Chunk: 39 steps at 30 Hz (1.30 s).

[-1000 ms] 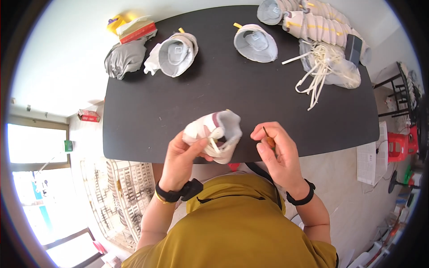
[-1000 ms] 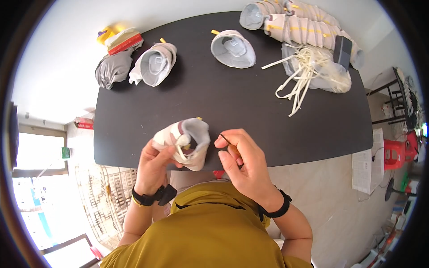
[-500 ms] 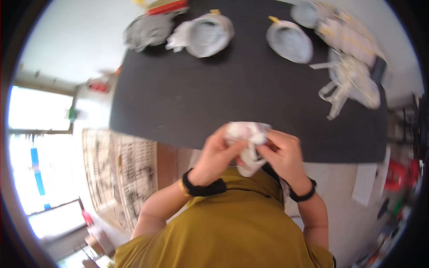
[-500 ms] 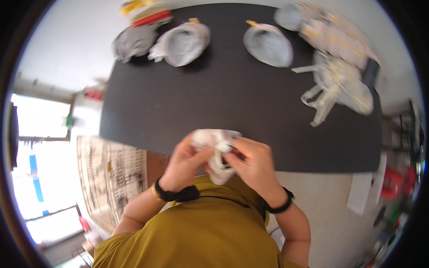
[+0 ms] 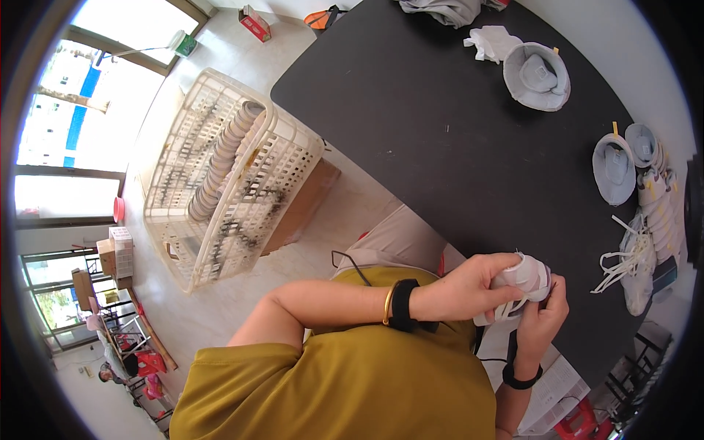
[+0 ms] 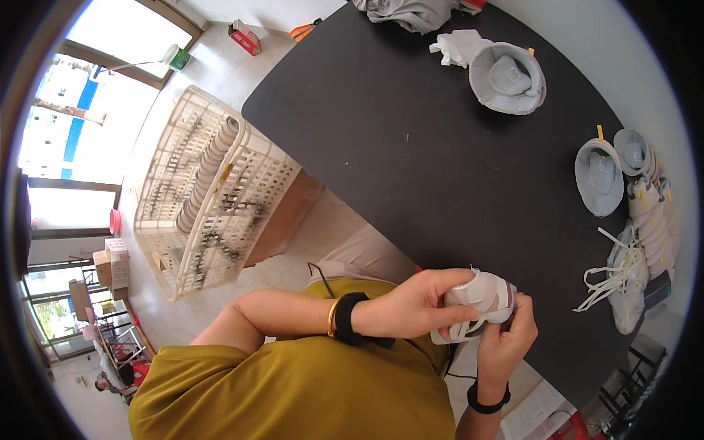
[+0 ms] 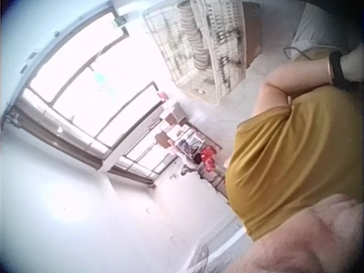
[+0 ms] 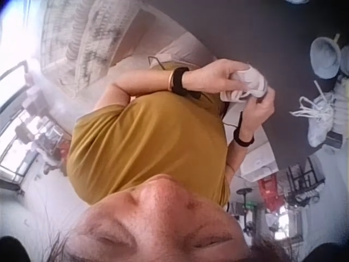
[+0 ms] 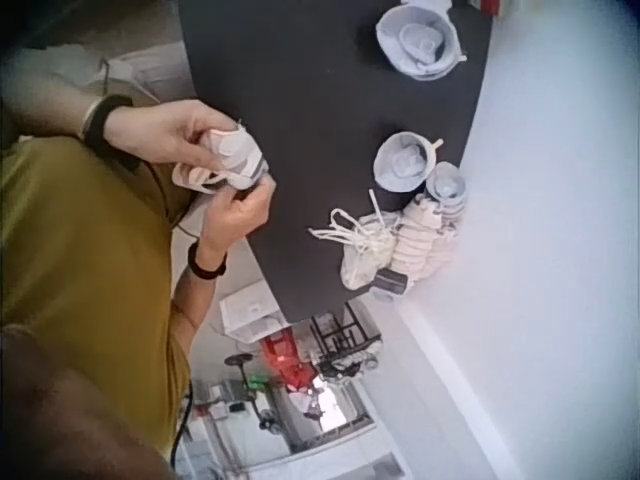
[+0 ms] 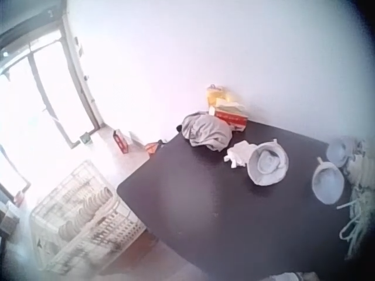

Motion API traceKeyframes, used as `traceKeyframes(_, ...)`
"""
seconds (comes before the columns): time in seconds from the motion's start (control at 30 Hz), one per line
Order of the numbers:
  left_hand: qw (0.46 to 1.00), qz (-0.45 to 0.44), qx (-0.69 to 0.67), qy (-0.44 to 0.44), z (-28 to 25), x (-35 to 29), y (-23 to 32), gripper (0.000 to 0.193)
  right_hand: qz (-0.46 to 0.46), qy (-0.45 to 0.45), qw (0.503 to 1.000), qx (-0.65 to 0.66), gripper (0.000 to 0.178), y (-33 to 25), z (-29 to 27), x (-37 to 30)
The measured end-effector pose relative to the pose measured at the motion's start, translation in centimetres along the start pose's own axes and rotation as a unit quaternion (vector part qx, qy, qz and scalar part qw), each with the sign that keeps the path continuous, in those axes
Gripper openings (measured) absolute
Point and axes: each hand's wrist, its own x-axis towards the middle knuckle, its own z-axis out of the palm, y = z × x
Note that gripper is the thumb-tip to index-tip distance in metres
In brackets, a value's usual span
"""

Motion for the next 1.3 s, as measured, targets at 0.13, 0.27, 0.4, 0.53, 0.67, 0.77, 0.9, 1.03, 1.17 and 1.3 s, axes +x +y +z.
traceKeyframes(0.13, 1.0, 0.011, 0.005, 0.018, -0.9, 0.0, 0.5, 0.023, -0.01, 0.036, 0.997, -0.069, 0.009, -0.3, 1.0, -0.3)
traceKeyframes(0.27, 0.999, 0.004, 0.013, 0.032, -1.6, -0.5, 0.7, 0.023, 0.058, -0.01, 0.997, 0.055, 0.014, 0.7, 0.5, -0.7)
traceKeyframes(0.4, 0.998, 0.031, -0.049, 0.022, -1.0, -0.6, -0.5, 0.026, 0.047, -0.006, 0.995, 0.085, 0.018, 1.6, -0.2, -1.2)
traceKeyframes(0.53, 0.998, 0.009, -0.067, 0.015, -1.2, -0.5, 0.1, 0.028, 0.063, 0.012, 0.995, 0.072, 0.016, 0.8, 0.0, -1.3)
traceKeyframes(0.67, 0.993, 0.09, -0.038, 0.066, 0.0, 0.4, -2.1, 0.022, 0.082, 0.001, 0.996, -0.022, 0.019, -0.2, 0.0, -1.7)
traceKeyframes(0.77, 0.987, 0.139, 0.037, 0.07, 0.0, 0.6, -2.3, 0.018, 0.084, 0.011, 0.988, -0.126, 0.023, -1.0, 0.3, -1.9)
traceKeyframes(0.9, 0.987, 0.144, -0.023, 0.065, -0.6, 0.5, -2.1, 0.02, 0.121, 0.042, 0.988, -0.081, 0.025, -1.4, 1.1, -1.9)
traceKeyframes(1.03, 0.981, 0.178, -0.024, 0.072, -2.2, 0.1, -1.2, 0.019, 0.147, 0.066, 0.987, 0.001, 0.028, -1.5, 0.7, -1.5)
traceKeyframes(1.17, 0.972, 0.21, -0.008, 0.104, -2.6, 0.2, -1.2, 0.018, 0.142, 0.072, 0.985, 0.074, 0.028, -1.1, -0.4, -0.9)
traceKeyframes(1.3, 0.97, 0.219, -0.009, 0.107, -2.3, 0.1, -0.9, 0.018, 0.11, 0.074, 0.983, 0.127, 0.03, -0.6, -0.6, -0.6)
